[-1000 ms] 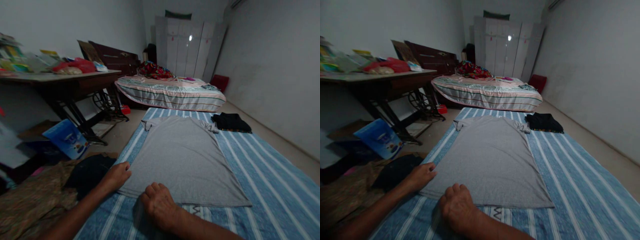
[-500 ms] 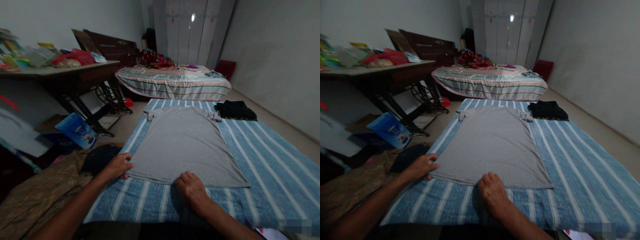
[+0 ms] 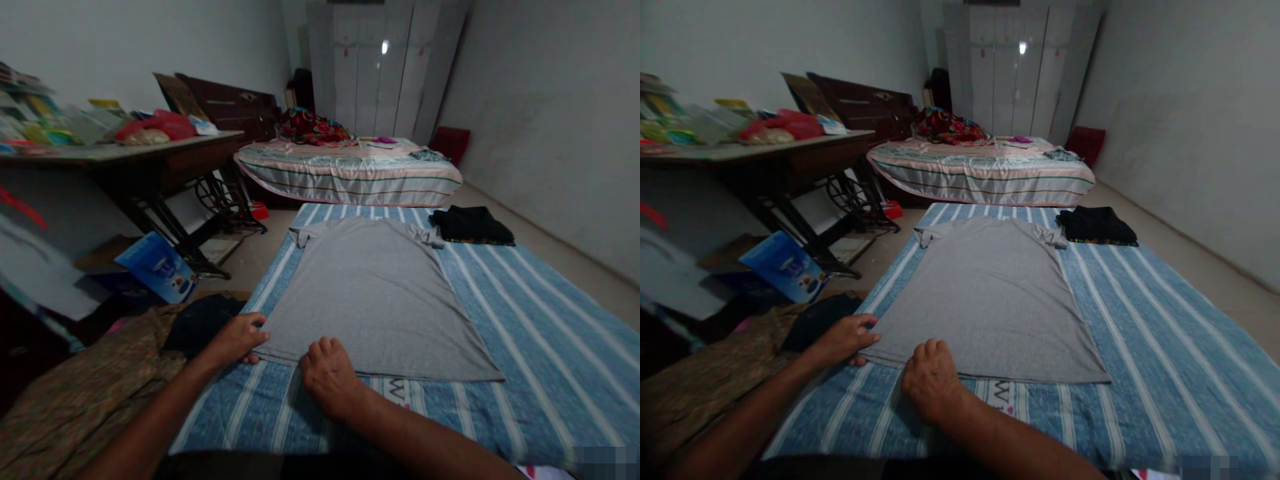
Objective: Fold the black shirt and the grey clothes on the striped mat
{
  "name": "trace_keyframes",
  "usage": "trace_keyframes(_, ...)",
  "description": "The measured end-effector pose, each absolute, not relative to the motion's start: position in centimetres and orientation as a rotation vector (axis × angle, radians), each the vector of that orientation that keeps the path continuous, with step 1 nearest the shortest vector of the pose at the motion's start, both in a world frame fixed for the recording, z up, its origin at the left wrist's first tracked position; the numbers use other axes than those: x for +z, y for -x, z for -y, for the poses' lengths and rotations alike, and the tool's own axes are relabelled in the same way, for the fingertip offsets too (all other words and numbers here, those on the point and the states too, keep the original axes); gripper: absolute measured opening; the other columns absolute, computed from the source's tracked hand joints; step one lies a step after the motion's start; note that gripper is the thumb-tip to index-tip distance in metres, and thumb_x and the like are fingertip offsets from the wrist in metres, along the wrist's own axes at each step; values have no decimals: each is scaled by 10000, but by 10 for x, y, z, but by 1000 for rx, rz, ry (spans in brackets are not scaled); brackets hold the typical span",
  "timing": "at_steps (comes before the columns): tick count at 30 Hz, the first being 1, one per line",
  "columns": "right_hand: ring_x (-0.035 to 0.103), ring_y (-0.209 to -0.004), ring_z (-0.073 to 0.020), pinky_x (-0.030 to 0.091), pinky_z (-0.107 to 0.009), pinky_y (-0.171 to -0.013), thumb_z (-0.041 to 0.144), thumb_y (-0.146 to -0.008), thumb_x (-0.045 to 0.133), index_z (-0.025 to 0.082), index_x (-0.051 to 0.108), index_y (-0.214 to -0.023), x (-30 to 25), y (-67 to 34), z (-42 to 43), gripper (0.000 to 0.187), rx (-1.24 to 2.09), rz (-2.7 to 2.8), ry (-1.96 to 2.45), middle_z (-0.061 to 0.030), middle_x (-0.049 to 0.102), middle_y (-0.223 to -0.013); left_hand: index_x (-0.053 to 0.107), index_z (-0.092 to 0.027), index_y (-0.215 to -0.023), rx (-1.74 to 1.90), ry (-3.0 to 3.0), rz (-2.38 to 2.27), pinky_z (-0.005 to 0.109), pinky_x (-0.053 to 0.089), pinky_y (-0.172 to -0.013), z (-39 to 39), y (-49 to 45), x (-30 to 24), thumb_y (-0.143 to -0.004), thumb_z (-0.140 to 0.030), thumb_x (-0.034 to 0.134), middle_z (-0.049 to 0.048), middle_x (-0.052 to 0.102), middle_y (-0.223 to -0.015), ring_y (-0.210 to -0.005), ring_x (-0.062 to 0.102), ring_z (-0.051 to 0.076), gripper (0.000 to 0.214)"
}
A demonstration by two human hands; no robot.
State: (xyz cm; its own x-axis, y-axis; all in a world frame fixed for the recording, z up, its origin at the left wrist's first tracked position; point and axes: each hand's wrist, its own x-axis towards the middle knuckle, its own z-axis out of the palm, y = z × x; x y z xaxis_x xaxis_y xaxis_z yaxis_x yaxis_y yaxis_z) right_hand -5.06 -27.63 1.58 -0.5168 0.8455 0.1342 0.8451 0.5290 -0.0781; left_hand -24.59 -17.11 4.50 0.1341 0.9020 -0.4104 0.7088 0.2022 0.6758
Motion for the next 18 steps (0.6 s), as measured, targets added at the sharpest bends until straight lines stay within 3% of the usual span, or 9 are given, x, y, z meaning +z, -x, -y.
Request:
trace_keyframes(9, 508, -724, -221, 393, -336, -586, 130, -825, 511, 122, 573, -823, 20, 48, 276, 63, -38, 2631, 1362, -113, 570, -795, 528, -125, -878, 276, -1489, -1510, 214, 409, -372, 168, 253, 46, -519, -508, 665, 9, 614, -596, -419, 597, 161, 543)
trace_keyframes(18, 520, -676, -217, 398, -335, -560, 158, -824, 500, 131, 555, -785, 9, 54, 275, 73, -86, 2608, 1313, -96, 564, -752, 551, -125, -940, 233, -1421, -1501, 229, 451, -396, 162, 260, 45, -526, -531, 689, 50, 657, -648, -457, 625, 182, 596)
